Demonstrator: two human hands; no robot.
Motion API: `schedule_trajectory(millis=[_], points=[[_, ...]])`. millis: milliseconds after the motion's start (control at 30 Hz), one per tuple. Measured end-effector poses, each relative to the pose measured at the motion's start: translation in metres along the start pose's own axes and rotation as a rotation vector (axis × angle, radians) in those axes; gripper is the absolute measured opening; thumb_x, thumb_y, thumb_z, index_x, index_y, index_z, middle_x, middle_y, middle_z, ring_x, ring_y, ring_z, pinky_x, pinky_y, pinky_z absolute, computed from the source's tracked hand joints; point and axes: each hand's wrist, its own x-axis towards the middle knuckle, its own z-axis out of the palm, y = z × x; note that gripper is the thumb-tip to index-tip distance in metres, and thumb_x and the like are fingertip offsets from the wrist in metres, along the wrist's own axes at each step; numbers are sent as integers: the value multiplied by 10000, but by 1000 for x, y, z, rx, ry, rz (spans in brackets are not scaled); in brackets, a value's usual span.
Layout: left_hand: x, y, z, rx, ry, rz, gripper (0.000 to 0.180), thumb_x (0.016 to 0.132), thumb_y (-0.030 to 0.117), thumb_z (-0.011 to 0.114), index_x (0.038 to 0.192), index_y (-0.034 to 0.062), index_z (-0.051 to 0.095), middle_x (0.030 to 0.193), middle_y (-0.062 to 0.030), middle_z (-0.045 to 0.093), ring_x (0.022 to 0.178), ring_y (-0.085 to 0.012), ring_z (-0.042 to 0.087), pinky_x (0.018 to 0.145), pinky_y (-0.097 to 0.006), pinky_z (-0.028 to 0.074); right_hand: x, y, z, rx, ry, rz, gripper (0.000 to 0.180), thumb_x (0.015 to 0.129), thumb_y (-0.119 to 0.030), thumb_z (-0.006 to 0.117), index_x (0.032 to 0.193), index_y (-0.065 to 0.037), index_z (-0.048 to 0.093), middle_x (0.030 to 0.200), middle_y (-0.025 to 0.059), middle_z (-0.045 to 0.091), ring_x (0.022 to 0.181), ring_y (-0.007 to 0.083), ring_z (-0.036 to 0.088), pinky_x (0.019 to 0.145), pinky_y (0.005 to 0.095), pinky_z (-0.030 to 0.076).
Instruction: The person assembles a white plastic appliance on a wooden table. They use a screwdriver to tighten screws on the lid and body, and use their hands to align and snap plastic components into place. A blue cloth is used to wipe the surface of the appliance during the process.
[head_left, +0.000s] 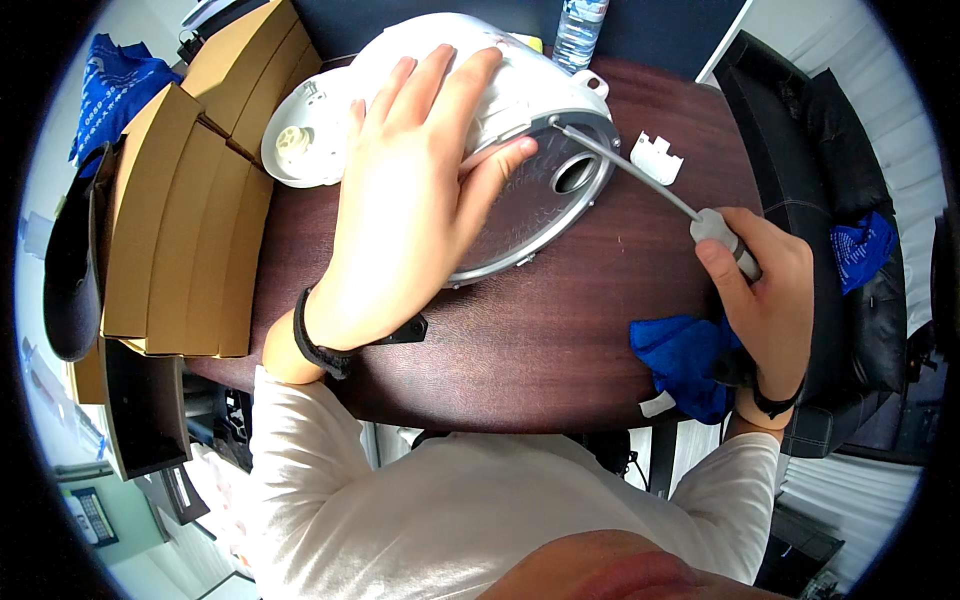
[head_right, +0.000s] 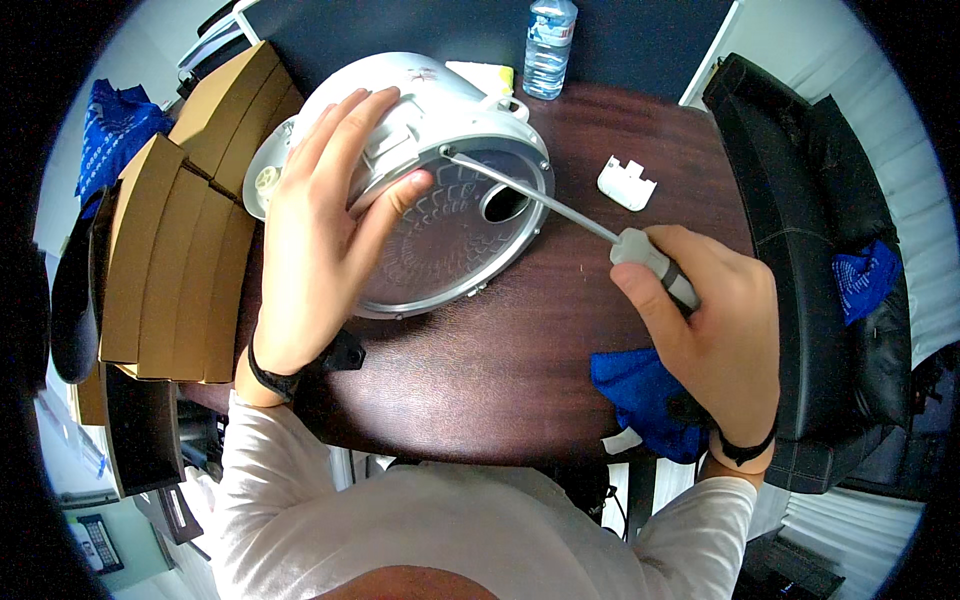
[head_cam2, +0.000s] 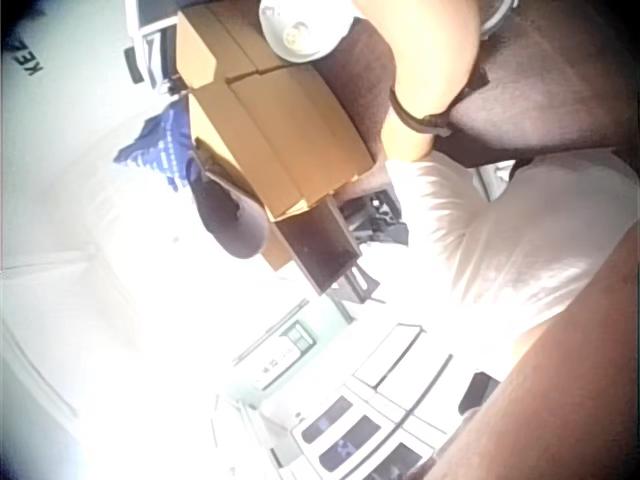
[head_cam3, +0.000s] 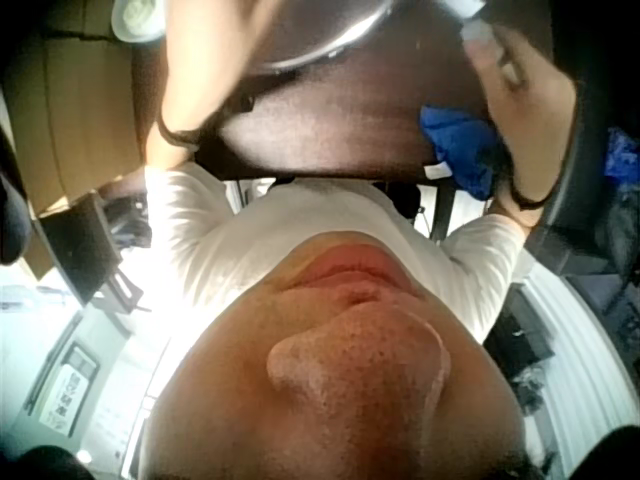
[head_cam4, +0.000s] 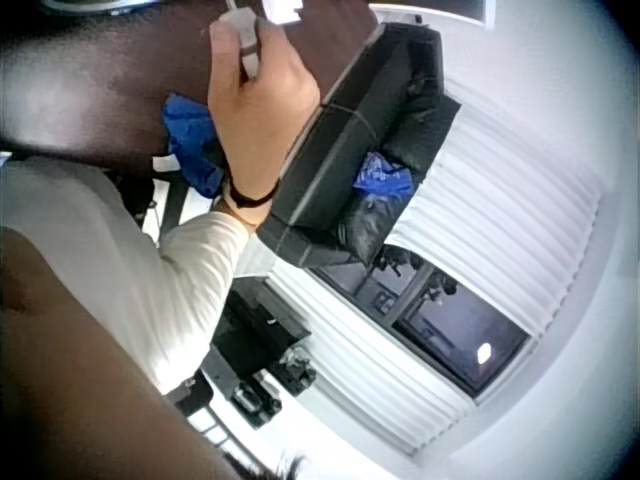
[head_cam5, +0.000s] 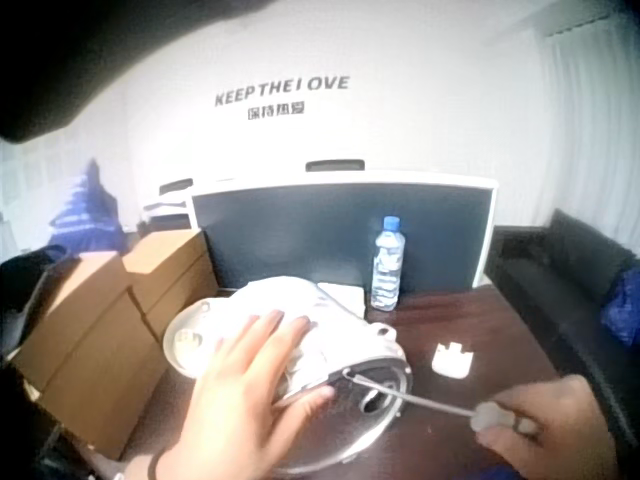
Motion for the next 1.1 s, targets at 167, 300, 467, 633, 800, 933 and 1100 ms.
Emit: schedule_trajectory(millis=[167,300,467,633,800,933,1100], points=[[-5,6,1,43,14,20,532,885,285,747,1338,50,595,1359,-257,576,1248,-441,557,1044,-479,440,-9,-11,-5,-93,-49,34,313,916,-290,731,986,11,682,795,175,689,631,317,681,571,338,503],[-9,13,3,86,3,19,538,889,286,744,1352,65,584,1367,-239,575,1285,-435,530,1068,-497,416,-19,-12,-3,-72,-192,64,294,936,-293,710,988,-9,653,762,163,679,612,309,668,553,350,484],[-10,16,7,99,-9,14,531,891,282,739,1340,51,577,1351,-205,589,1290,-433,519,1072,-503,406,-26,-12,9,198,-336,171,307,994,-312,639,957,-7,623,712,133,658,584,246,660,533,325,471],[-11,14,10,75,18,17,524,893,289,735,1331,47,576,1341,-191,597,1271,-430,528,1049,-499,415,-25,-7,23,714,-595,367,319,1044,-314,561,952,-12,601,693,73,651,597,138,656,542,274,483],[-11,15,12,109,33,37,540,895,298,733,1350,63,562,1347,-190,593,1268,-438,528,1044,-516,409,-38,-5,45,1248,-730,466,412,1089,-394,428,1044,-10,571,784,92,669,636,148,668,573,261,505],[-12,15,11,119,33,37,547,905,308,721,1370,78,547,1358,-179,590,1273,-444,524,1046,-550,399,-43,-11,44,1607,-838,590,503,1089,-469,362,1093,-5,557,831,122,666,675,190,680,598,289,524],[-12,14,12,134,23,32,544,914,328,706,1380,99,542,1369,-163,586,1287,-444,516,1050,-572,393,-40,-20,41,1639,-846,599,489,1102,-443,323,1111,-12,553,806,92,662,676,178,679,607,292,531]])
